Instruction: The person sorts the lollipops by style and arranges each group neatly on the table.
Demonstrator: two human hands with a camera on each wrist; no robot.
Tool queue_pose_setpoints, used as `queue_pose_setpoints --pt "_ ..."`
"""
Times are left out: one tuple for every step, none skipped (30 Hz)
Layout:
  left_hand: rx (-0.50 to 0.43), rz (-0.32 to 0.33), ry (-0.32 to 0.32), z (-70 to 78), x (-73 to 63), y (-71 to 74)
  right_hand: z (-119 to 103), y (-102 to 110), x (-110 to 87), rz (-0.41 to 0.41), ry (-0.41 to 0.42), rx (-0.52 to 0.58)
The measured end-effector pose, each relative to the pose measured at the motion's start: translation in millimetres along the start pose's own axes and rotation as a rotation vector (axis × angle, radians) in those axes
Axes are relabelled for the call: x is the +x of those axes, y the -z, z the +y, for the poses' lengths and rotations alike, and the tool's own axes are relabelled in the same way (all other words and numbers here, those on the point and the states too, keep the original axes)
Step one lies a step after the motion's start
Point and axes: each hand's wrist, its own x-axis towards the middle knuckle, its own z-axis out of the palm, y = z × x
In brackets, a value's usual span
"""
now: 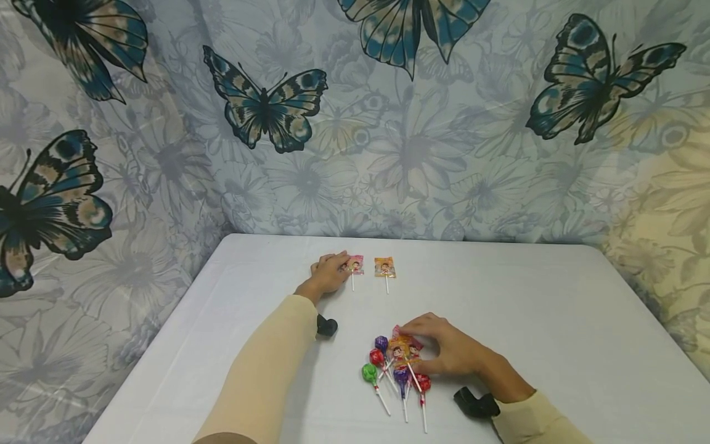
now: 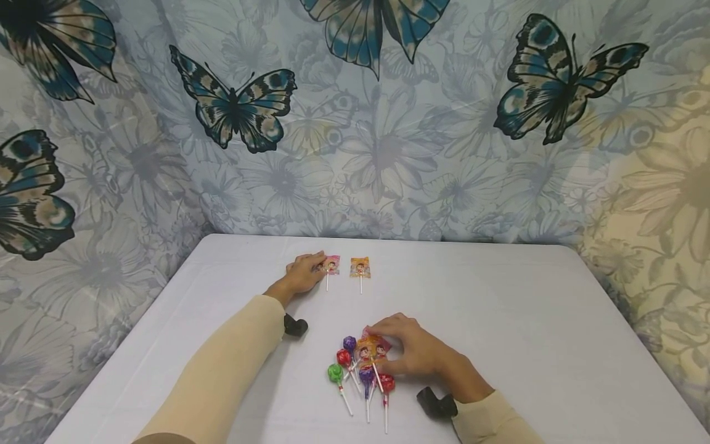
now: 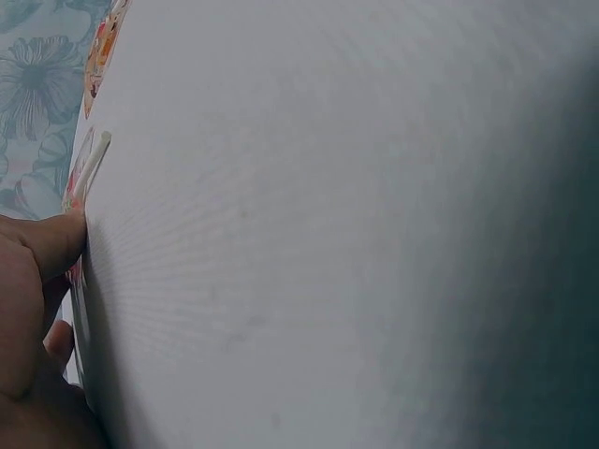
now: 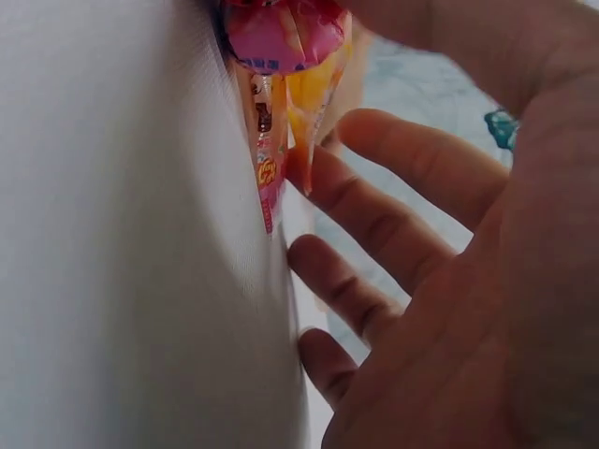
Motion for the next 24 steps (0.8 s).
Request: queue_pose_setpoints --pt "0.0 0.0 0.0 -0.2 0.1 0.1 0.0 -0.5 0.3 0.005 0.005 -0.006" --pt "0.002 -0.002 0.001 -0.6 0.3 0.1 -0.1 -0.8 0.6 0.011 0.009 -0.009" --pt "0.001 -0.001 0.0 -0.8 0.3 0.2 0.0 -1.1 0.9 0.018 0.018 -0.009" --pt "0.001 0.0 0.0 -0.9 0.3 0.2 0.2 -1.4 1.1 0.026 0.033 -0.01" --pt "0.003 0.002 -0.001 -0.9 0.4 0.2 0.6 -1.7 1.2 0.035 0.05 -0.012" --pt "0.001 0.003 -0.003 -1.0 0.6 0.0 1.0 -1.7 1.3 0.043 0.068 -0.01" --pt "0.001 0.004 -0.004 -0.7 0.5 0.2 1.6 -1.7 1.3 0.052 0.088 -0.007" --pt "0.001 0.004 -0.005 -0.5 0.6 0.2 2.0 -1.6 1.2 0.06 0.107 -0.006" --pt "0.001 0.004 -0.005 -0.2 0.5 0.4 2.3 -1.5 1.0 0.066 0.122 -0.004" --pt "0.004 0.002 -0.004 -0.2 0.8 0.2 2.5 -1.3 0.8 0.072 0.134 -0.002" --pt "0.006 0.0 -0.003 0.1 0.8 0.3 2.6 -1.2 0.6 0.077 0.135 0.002" --pt "0.005 0.0 -0.004 0.4 0.6 0.5 2.6 -1.0 0.4 0.08 0.137 0.01" --pt "0.009 -0.001 -0.003 0.6 0.8 0.6 2.5 -0.9 0.1 0.082 0.134 0.013" --pt "0.008 -0.001 -0.003 0.7 0.7 0.5 2.4 -0.8 -0.1 0.084 0.13 0.016" --pt "0.005 0.001 -0.003 0.9 0.4 0.6 2.2 -0.8 -0.1 0.086 0.126 0.018" --pt "0.004 0.002 -0.003 1.1 0.1 0.6 2.0 -0.8 -0.1 0.089 0.122 0.02" --pt "0.0 0.005 -0.005 1.4 -0.3 0.7 1.8 -0.9 -0.1 0.091 0.119 0.021" --pt "-0.002 0.007 -0.006 1.6 -0.5 0.7 1.5 -0.8 0.0 0.094 0.118 0.025" --pt "-0.002 0.006 -0.006 1.7 -0.5 0.6 1.3 -0.8 0.1 0.097 0.114 0.024" --pt "-0.005 0.006 -0.006 2.1 -1.1 1.0 1.2 -0.9 0.3 0.101 0.113 0.024" --pt "-0.006 0.004 -0.004 2.2 -1.2 1.1 1.0 -0.8 0.5 0.105 0.111 0.025" --pt "-0.006 0.002 -0.003 2.2 -1.3 1.3 0.9 -0.8 0.7 0.109 0.107 0.026" --pt "-0.006 0.002 -0.002 2.2 -1.5 1.4 1.0 -0.8 0.8 0.112 0.102 0.026" --pt "-0.006 0.001 -0.001 2.0 -1.5 1.6 1.0 -0.6 1.0 0.117 0.098 0.023"
